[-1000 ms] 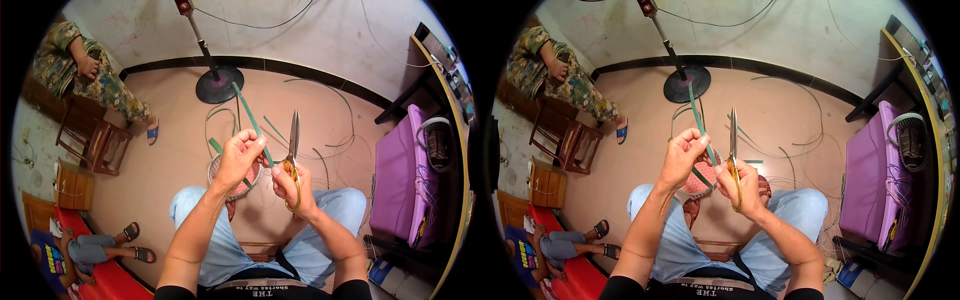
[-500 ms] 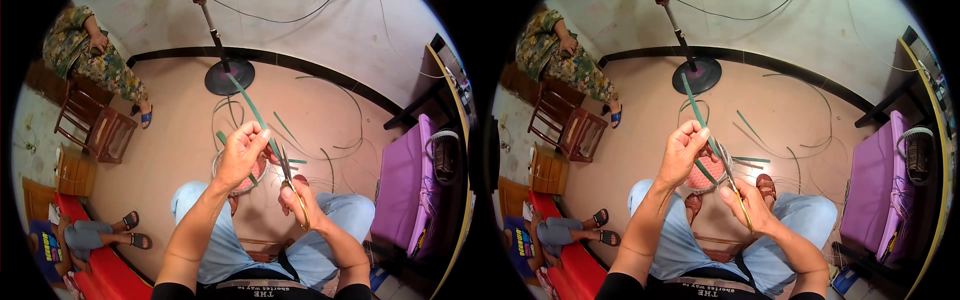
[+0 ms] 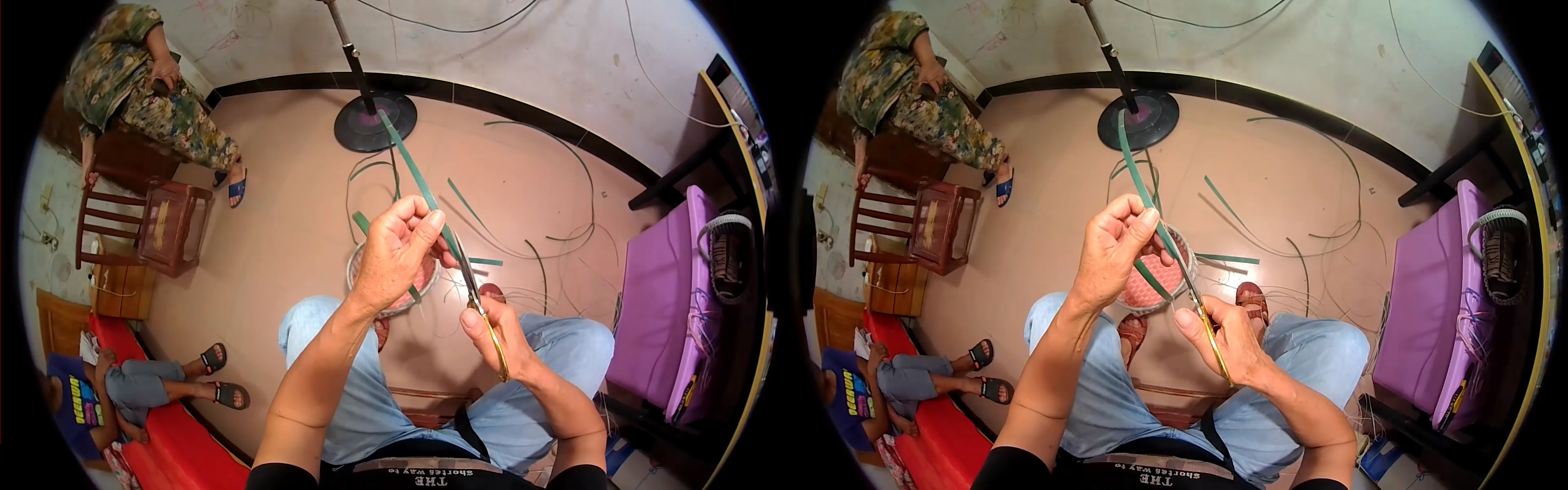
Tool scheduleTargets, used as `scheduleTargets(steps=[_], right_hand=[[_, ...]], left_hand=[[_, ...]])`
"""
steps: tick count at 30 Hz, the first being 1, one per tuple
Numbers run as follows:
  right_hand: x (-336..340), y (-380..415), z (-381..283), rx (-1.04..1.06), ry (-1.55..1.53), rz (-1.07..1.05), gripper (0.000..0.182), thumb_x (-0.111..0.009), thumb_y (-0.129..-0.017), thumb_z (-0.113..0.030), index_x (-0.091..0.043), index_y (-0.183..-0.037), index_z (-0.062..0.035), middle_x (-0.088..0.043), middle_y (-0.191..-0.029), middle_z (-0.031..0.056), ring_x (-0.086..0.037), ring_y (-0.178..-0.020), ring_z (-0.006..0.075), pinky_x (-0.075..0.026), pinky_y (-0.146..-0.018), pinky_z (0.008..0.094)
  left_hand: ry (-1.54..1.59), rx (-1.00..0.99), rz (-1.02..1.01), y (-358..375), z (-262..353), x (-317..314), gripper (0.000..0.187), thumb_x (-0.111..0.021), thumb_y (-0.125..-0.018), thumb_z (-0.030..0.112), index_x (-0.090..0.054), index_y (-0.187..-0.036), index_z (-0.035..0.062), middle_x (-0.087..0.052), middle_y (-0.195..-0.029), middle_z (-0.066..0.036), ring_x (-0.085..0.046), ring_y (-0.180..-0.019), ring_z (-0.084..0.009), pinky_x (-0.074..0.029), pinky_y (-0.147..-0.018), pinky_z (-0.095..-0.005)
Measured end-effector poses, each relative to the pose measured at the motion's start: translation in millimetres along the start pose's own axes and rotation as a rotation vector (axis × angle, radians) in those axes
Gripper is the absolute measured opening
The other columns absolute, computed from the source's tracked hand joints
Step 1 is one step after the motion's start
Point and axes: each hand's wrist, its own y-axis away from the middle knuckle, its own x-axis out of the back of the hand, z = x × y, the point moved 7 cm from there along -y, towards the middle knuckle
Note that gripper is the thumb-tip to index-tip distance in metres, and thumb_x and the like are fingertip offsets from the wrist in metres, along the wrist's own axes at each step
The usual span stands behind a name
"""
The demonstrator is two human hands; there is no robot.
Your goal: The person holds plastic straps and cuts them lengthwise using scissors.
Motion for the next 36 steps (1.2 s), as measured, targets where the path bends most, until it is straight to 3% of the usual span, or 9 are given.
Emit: scheduleTargets(steps=[36], right_hand=[[6.4,-7.2,2.8,-0.038,0.094,0.161,0.053,-0.061,-0.091,-0.041,-0.047,-0.059,-0.001,-0.036,-0.049,0.0016,-0.034,-0.05,0.009,-0.031,-0.044,0.0304]], left_hand=[[-0.056,0.023,0.029,-6.5,-5.7,3.0,0.018,-0.055,-0.096,0.016,-0.049,-0.086,0.0026,-0.058,-0.07,-0.005,-0.061,-0.062,-0.0131,-0.052,-0.06,-0.0256]])
